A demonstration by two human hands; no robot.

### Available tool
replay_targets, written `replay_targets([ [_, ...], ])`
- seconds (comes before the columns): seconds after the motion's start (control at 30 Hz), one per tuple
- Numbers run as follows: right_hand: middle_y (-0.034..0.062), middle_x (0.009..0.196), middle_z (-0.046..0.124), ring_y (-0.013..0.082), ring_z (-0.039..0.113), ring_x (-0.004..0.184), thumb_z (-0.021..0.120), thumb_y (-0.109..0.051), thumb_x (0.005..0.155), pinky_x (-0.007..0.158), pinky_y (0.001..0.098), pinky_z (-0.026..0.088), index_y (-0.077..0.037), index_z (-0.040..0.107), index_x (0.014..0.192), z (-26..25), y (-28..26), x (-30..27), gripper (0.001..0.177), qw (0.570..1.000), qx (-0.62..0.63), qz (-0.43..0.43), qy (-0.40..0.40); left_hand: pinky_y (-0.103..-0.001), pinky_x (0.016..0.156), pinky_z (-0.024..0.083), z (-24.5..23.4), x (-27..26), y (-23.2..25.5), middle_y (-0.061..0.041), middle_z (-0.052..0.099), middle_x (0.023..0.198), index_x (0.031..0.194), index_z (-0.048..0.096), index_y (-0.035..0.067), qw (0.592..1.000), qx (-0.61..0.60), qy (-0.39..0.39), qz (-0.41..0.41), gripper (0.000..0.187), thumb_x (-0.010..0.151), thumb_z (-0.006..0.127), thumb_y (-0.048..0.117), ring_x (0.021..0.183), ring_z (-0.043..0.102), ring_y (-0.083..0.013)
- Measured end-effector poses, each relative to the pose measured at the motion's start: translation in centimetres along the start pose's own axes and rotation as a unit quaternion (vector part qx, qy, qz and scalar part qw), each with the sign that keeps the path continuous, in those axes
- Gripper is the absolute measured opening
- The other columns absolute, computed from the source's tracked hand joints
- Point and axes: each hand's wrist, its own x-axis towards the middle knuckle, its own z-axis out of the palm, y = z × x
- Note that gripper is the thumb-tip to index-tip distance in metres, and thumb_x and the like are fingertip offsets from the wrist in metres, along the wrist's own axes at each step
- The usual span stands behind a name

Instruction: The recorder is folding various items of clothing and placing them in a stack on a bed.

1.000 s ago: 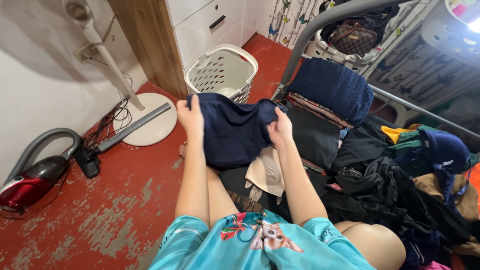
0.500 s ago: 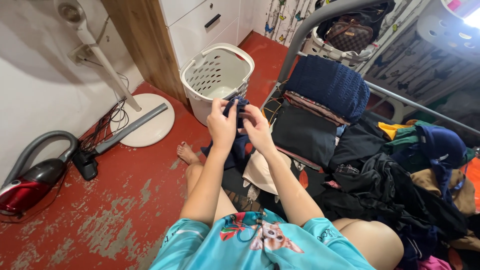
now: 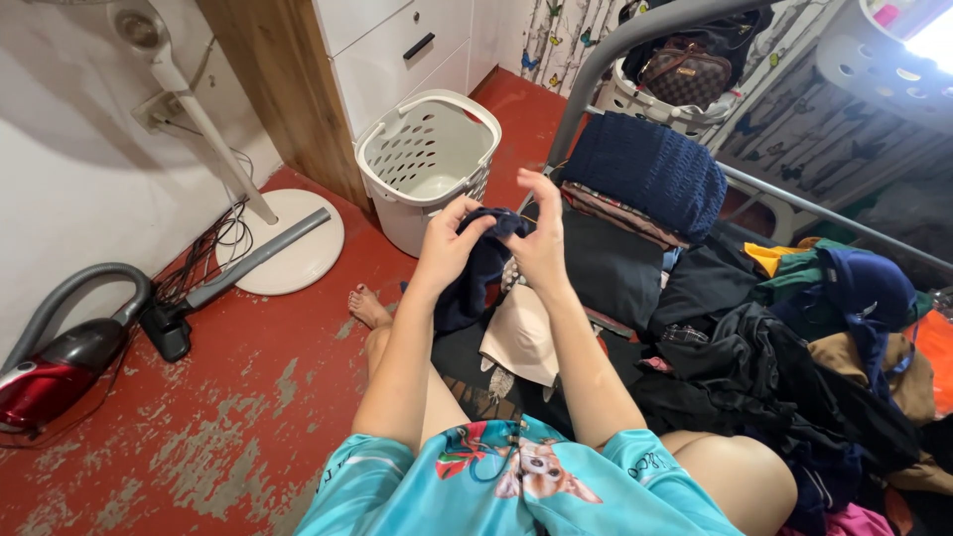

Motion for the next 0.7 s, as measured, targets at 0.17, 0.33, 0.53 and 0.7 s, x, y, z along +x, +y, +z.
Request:
replay_targets([
  [0.17, 0.008, 0.102, 0.07, 0.0147, 0.064, 0.095, 0.073, -0.002, 0.088, 0.084, 0.0294, 0.051, 0.001, 0.067, 0.114, -0.5, 4.4, -2.1, 0.028, 0.979, 0.088, 0.124, -0.133, -0.026, 0.085, 0.048, -0.1, 0.1, 0.8, -0.005, 0.06, 0.101, 0.102, 0.069, -0.002, 0.99, 0.045, -0.056, 0.124, 0.013, 0.094, 0.077, 0.004, 0.094, 0.059, -0.0123],
  [0.33, 0.0046, 0.089, 0.07, 0.0128, 0.065, 0.082, 0.072, -0.002, 0.091, 0.076, 0.0269, 0.053, 0.0, 0.071, 0.107, -1.0, 5.1, -2.4, 0.016, 0.977, 0.087, 0.155, -0.117, -0.026, 0.077, 0.052, 2.7, -0.6, 2.4, -0.001, 0.062, 0.098, 0.099, 0.064, 0.003, 0.996, 0.045, 0.046, 0.056, 0.02, 0.088, 0.079, 0.01, 0.086, 0.062, -0.01],
  [0.53, 0.0061, 0.087, 0.064, 0.0164, 0.062, 0.082, 0.075, 0.0, 0.085, 0.074, 0.0288, 0.05, 0.0, 0.075, 0.101, -2.4, 4.3, -1.4, 0.017, 0.994, 0.027, 0.095, -0.038, -0.034, 0.087, 0.054, 3.7, -1.7, 3.3, -0.01, 0.061, 0.108, 0.095, 0.061, 0.003, 0.951, 0.189, 0.108, 0.219, 0.02, 0.092, 0.08, 0.007, 0.097, 0.064, -0.0244],
  [0.7, 0.0047, 0.084, 0.062, 0.015, 0.06, 0.08, 0.079, -0.002, 0.082, 0.073, 0.0289, 0.049, -0.003, 0.078, 0.102, -3.2, 4.1, -1.2, 0.019, 0.993, 0.022, 0.11, -0.046, -0.04, 0.094, 0.052, 4.4, -2.0, 4.8, -0.017, 0.062, 0.121, 0.092, 0.06, 0.001, 0.95, 0.207, 0.041, 0.231, 0.031, 0.075, 0.085, 0.01, 0.11, 0.064, -0.0327],
])
